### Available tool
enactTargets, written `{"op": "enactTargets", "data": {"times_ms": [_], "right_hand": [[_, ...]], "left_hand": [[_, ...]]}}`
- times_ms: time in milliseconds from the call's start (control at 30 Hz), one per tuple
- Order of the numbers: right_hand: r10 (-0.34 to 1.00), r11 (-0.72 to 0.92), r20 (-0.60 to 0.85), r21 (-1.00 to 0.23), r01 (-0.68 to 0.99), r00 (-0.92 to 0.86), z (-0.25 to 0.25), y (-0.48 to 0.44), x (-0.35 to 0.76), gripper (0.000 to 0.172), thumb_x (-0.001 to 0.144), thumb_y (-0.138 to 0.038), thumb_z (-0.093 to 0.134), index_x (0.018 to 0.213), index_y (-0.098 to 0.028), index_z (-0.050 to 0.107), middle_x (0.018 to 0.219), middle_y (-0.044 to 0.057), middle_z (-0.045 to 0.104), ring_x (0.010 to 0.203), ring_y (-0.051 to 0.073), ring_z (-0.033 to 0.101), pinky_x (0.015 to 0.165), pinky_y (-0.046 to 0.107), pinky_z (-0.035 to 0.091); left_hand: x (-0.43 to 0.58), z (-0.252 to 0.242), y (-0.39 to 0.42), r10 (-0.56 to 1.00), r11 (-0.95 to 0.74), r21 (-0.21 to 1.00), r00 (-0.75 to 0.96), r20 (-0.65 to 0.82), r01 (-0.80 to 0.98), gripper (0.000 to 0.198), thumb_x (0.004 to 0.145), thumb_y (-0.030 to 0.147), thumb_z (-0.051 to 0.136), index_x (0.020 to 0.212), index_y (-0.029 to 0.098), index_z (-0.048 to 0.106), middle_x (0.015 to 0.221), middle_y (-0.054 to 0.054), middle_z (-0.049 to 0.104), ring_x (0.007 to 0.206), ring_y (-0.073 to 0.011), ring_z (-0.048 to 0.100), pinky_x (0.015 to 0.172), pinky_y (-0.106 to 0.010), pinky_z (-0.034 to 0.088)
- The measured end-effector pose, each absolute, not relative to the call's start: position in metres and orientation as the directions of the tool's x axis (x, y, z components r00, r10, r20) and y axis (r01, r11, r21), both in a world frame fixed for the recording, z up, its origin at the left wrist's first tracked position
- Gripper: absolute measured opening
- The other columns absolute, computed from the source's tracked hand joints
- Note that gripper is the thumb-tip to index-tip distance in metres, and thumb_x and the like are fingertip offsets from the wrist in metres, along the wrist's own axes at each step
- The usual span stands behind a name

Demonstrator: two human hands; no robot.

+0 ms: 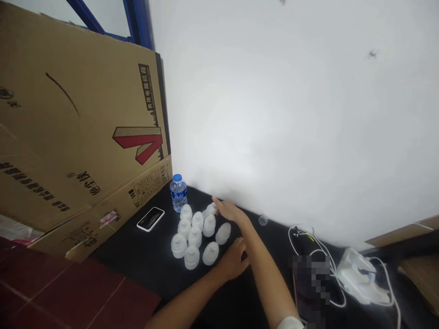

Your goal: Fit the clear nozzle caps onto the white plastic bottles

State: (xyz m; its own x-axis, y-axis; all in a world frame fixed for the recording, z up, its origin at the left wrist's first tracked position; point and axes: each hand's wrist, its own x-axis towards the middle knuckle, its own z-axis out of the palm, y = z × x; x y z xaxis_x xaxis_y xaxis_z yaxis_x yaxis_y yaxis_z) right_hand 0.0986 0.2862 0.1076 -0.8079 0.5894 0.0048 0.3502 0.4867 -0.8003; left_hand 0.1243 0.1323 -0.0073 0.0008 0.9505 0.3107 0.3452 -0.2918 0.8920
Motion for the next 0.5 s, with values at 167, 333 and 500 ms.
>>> {"op": "enactTargets", "data": {"times_ms": [167,333,500], "right_hand": [[0.786,0.319,0.055,-0.889,0.329,-0.615,0.099,0.298,0.179,0.078,0.105,-0.083,0.038,0.1,-0.018,0.083,0.092,0.011,0.085,0.077,0.026,0.078,0.062,0.036,0.061],[0.91,0.263,0.158,-0.935,0.238,-0.383,0.06,0.271,0.266,0.059,0.095,-0.073,0.071,0.122,-0.022,0.077,0.125,0.016,0.082,0.104,0.032,0.08,0.085,0.043,0.066],[0.934,0.073,0.014,-0.986,0.151,-0.358,0.013,0.241,0.295,0.06,0.081,-0.057,0.09,0.125,-0.02,0.073,0.124,0.017,0.081,0.102,0.033,0.082,0.089,0.049,0.067]], "left_hand": [[0.124,-0.009,0.132,0.959,-0.26,0.903,-0.019,0.283,0.341,0.031,0.104,0.03,0.064,0.134,0.027,0.066,0.128,-0.01,0.065,0.117,-0.029,0.067,0.107,-0.05,0.057],[0.127,-0.015,0.133,0.941,-0.285,0.899,-0.08,0.328,0.333,0.053,0.099,0.025,0.072,0.149,0.026,0.055,0.128,-0.01,0.066,0.121,-0.0302,0.067,0.111,-0.052,0.056],[0.124,-0.009,0.132,0.934,-0.331,0.877,-0.012,0.357,0.349,0.058,0.098,0.026,0.074,0.151,0.028,0.051,0.131,-0.009,0.067,0.124,-0.0288,0.067,0.111,-0.051,0.056]]}}
